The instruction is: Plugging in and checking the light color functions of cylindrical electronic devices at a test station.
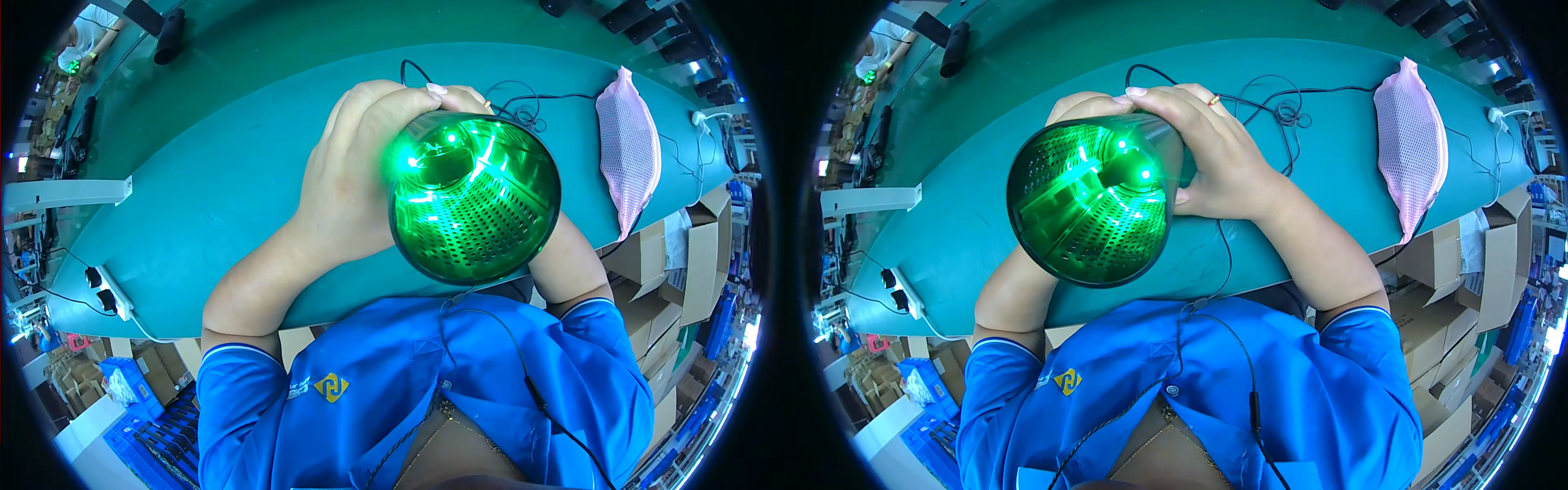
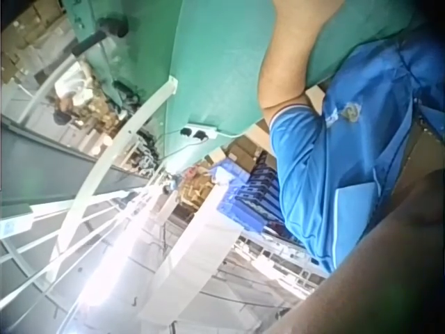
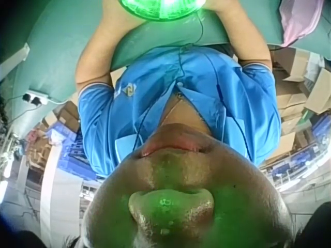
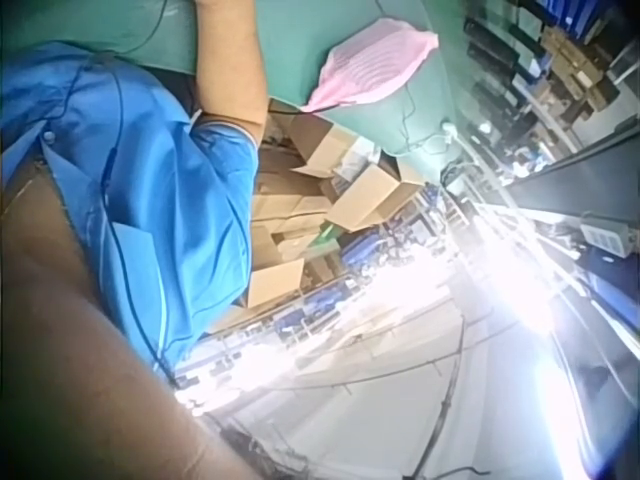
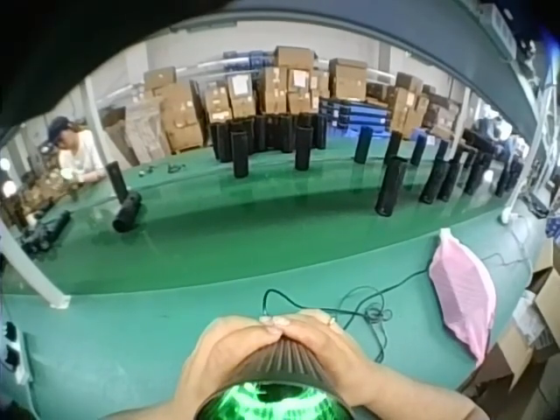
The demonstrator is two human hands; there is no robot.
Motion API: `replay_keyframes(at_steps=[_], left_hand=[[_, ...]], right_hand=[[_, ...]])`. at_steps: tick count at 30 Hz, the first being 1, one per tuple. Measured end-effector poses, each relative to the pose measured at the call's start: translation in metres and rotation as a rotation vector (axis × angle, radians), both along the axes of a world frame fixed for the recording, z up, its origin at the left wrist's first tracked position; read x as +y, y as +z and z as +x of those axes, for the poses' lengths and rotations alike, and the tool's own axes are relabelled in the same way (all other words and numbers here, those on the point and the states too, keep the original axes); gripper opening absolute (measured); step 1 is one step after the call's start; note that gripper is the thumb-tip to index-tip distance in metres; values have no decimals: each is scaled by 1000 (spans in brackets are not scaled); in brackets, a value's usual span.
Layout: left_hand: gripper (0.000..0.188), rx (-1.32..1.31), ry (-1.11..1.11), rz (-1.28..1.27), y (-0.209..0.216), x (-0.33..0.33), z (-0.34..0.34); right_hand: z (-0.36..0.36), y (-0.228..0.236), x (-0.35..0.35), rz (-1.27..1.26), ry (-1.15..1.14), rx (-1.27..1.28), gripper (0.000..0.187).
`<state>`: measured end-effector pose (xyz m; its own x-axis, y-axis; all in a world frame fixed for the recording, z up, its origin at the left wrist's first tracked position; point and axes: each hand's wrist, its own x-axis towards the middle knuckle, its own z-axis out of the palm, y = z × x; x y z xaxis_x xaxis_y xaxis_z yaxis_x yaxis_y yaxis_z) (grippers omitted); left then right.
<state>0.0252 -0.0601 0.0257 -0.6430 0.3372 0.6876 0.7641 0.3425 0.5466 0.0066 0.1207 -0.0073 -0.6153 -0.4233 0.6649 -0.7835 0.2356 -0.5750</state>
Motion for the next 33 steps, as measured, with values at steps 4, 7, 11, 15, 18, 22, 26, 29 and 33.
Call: replay_keyframes(at_steps=[4,7,11,15,18,22,26,29,33], left_hand=[[58,45,19,-26,3,-3,-2],[58,150,86,-80,12,-11,-3],[66,191,212,-197,24,-23,5],[71,185,133,-79,23,-20,3],[73,171,12,83,20,-14,2],[40,134,-30,112,21,-8,7],[41,124,-54,64,25,-8,9],[45,110,-76,54,25,-8,9],[52,73,-140,73,23,-4,11]], right_hand=[[-1,-2,-9,-111,17,-41,82],[-1,-2,-15,-434,70,-227,67],[5,5,-2,-532,99,-737,49],[10,1,0,-600,227,-1036,36],[10,-6,-3,-656,351,-1176,29],[8,-17,-2,-709,544,-1217,24],[7,-25,-1,-756,616,-1261,20],[7,-27,-2,-779,683,-1301,17],[9,-25,0,-761,685,-1352,16]])
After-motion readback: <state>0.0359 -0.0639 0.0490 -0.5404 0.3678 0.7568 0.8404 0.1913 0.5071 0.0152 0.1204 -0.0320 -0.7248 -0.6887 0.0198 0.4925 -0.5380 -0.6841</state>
